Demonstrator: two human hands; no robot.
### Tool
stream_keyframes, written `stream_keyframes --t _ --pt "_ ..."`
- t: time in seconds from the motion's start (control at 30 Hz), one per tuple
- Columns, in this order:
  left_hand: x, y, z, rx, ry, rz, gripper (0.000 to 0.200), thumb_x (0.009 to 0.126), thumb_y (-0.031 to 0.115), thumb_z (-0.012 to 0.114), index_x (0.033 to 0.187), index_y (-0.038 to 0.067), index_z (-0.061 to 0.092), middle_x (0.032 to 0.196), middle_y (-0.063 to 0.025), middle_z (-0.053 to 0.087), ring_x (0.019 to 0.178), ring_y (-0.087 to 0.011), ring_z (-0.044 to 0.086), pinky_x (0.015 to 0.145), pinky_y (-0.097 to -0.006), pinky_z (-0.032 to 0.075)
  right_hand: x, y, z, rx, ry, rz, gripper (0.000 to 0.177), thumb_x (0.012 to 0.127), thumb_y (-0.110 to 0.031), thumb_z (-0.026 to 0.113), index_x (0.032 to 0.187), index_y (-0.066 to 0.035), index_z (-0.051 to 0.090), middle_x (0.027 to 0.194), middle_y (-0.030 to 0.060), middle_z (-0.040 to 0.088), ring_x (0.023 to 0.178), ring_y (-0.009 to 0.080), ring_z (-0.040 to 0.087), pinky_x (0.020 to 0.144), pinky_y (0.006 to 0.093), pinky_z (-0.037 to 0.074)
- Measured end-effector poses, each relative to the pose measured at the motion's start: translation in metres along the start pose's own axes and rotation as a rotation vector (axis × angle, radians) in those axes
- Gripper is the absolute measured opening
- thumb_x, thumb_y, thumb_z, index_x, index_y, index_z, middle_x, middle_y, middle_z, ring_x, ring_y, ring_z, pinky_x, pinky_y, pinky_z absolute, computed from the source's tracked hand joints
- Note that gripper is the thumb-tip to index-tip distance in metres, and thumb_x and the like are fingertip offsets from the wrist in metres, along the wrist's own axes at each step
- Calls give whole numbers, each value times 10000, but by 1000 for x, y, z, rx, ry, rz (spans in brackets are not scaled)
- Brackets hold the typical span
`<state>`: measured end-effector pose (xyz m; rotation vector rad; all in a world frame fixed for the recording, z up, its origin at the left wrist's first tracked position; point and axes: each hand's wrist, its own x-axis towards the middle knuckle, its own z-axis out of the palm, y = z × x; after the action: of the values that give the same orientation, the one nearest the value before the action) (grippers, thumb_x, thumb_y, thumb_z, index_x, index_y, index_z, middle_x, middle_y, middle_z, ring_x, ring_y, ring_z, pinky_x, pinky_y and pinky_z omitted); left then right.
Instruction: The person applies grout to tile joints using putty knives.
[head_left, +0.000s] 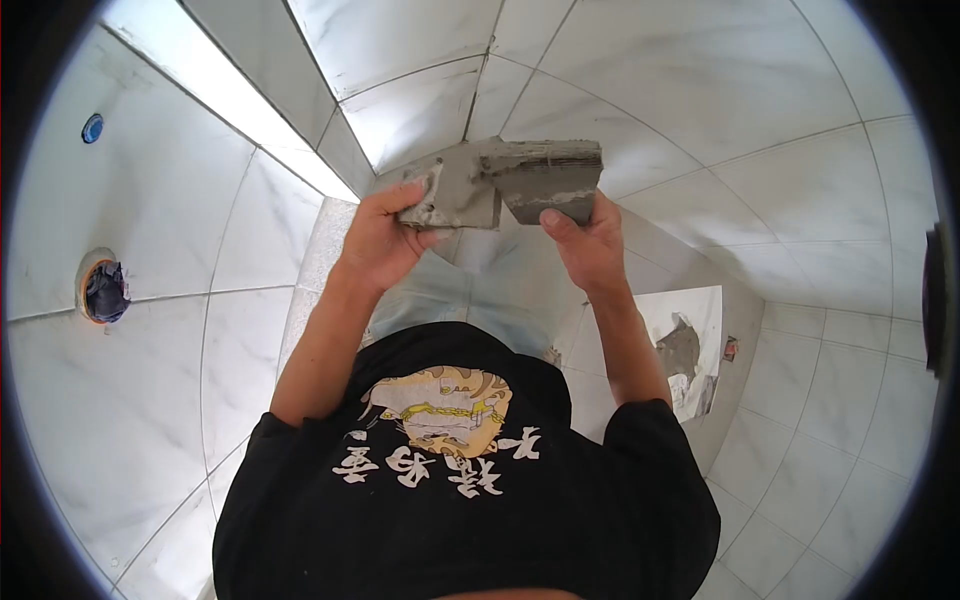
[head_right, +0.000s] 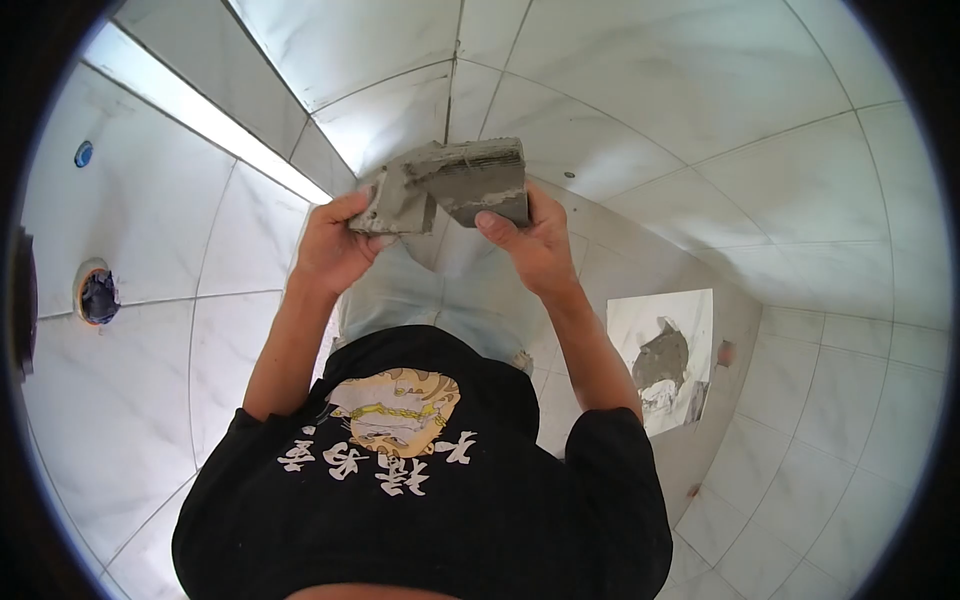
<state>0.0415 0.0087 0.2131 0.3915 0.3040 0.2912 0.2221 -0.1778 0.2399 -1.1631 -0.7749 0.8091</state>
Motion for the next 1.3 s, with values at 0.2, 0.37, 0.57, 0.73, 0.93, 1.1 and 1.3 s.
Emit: stream_keyframes --t 0.2,0.37,0.57,0.73,0.93,1.1,1.3 --pt "-14 34 4 -6 -148 58 381 977 137 473 1255 -123 491 1122 -206 669 929 -265 717 753 -360 637 -2 8 -39 -661 -3 -115 334 909 -71 691 1205 43 585 1102 66 644 993 117 554 858 251 465" --pt "-4 18 -6 -59 35 40 333 991 139 479 1217 -101 523 1070 -174 684 883 -233 719 726 -325 643 -11 -16 -9 -340 210 -109 348 878 -23 686 1205 38 585 1150 86 636 1004 147 578 874 255 460" --pt "-5 -9 22 -7 224 87 306 994 154 496 1200 -67 546 1110 -145 673 934 -218 707 762 -307 636 -14 -12 23 -583 232 -318 400 847 46 641 1243 16 589 1195 152 599 1068 249 597 930 312 457" --pt "-8 -13 39 149 189 178 363 1007 172 475 1270 -76 504 1166 -159 653 1014 -223 688 823 -333 623 -7 16 29 -868 233 -634 518 726 117 618 1233 9 607 1237 189 574 1090 334 573 923 361 474" --pt "-18 -3 33 259 90 212 373 1009 181 474 1280 -75 492 1176 -156 646 995 -211 691 798 -321 627 16 16 -17 -1144 245 -500 456 785 69 619 1237 29 586 1175 170 600 1039 282 588 912 345 479" --pt "-10 17 11 332 139 258 356 1009 160 486 1293 -55 475 1169 -141 644 977 -195 691 779 -313 628 14 -42 -24 92 256 109 459 840 -107 661 1246 60 528 897 88 627 655 163 610 499 289 487" --pt "4 10 12 469 120 304 308 1002 135 517 1284 14 489 1157 -102 646 979 -172 684 799 -318 613 0 -37 -19 294 237 535 459 829 -191 638 1201 62 546 778 74 609 413 127 476 311 273 324"
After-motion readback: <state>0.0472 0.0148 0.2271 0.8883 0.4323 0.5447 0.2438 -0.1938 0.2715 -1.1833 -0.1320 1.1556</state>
